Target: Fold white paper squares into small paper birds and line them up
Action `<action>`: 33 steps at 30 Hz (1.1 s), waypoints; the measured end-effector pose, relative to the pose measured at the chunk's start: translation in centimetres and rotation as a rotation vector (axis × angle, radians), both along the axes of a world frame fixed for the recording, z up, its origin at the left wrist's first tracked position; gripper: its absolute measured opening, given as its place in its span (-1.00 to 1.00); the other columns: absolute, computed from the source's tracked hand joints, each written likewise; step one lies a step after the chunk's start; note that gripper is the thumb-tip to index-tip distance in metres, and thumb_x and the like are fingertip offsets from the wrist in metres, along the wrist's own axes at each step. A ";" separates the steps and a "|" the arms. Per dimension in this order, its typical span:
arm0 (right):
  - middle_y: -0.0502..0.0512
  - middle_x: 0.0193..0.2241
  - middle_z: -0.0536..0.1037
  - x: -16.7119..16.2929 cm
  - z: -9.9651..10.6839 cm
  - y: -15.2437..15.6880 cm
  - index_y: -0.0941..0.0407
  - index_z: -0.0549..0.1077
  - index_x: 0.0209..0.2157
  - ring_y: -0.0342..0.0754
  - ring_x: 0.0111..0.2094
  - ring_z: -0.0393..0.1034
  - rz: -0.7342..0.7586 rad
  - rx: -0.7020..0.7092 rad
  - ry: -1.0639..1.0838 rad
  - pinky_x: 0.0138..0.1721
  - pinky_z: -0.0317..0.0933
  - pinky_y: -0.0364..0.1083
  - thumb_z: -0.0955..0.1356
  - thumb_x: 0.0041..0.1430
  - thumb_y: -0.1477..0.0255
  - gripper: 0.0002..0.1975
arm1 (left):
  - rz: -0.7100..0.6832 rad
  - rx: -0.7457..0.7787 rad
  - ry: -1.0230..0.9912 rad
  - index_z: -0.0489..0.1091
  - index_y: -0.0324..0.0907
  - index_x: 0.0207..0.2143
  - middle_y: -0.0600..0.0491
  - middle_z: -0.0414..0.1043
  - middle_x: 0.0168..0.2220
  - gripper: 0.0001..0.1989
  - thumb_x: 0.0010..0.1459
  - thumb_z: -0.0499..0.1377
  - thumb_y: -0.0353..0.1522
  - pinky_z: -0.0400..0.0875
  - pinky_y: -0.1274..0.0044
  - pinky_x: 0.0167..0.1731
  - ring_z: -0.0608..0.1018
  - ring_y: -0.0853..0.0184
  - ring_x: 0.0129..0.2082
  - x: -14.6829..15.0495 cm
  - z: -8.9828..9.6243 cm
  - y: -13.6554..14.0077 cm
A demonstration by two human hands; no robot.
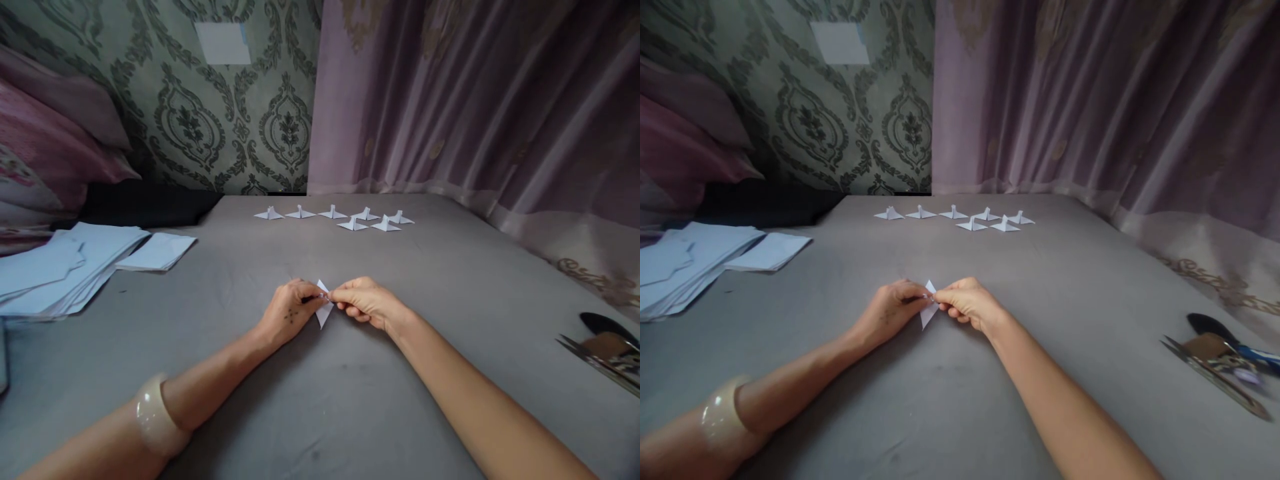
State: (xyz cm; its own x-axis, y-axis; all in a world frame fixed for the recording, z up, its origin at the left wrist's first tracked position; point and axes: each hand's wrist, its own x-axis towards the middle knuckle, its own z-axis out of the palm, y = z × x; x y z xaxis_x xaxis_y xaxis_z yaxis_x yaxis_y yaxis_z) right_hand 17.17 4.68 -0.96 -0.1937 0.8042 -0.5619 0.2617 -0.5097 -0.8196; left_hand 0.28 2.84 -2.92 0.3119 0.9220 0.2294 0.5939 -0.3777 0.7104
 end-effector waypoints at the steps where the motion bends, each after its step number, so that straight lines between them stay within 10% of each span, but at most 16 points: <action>1: -0.14 -0.73 0.33 0.1 0.0 0.0 0.19 0.33 -0.63 -0.39 -0.81 -0.01 0.009 -0.006 0.008 -0.84 -0.27 -0.32 0.38 -0.03 0.57 -0.82 | -0.005 -0.004 -0.002 0.55 -0.11 -0.38 0.08 0.56 -0.40 -0.86 0.12 0.16 -0.40 0.37 0.58 -0.33 0.55 0.35 -0.36 0.0 0.1 0.0; 33: -0.14 -0.72 0.29 0.3 0.2 -0.6 0.18 0.30 -0.64 -0.39 -0.80 0.01 -0.027 0.019 0.073 -0.84 -0.27 -0.32 0.35 -0.01 0.53 -0.81 | -0.013 0.041 0.092 0.54 -0.10 -0.32 0.08 0.57 -0.34 -0.85 0.15 0.15 -0.39 0.37 0.56 -0.25 0.55 0.32 -0.29 0.2 -0.3 0.0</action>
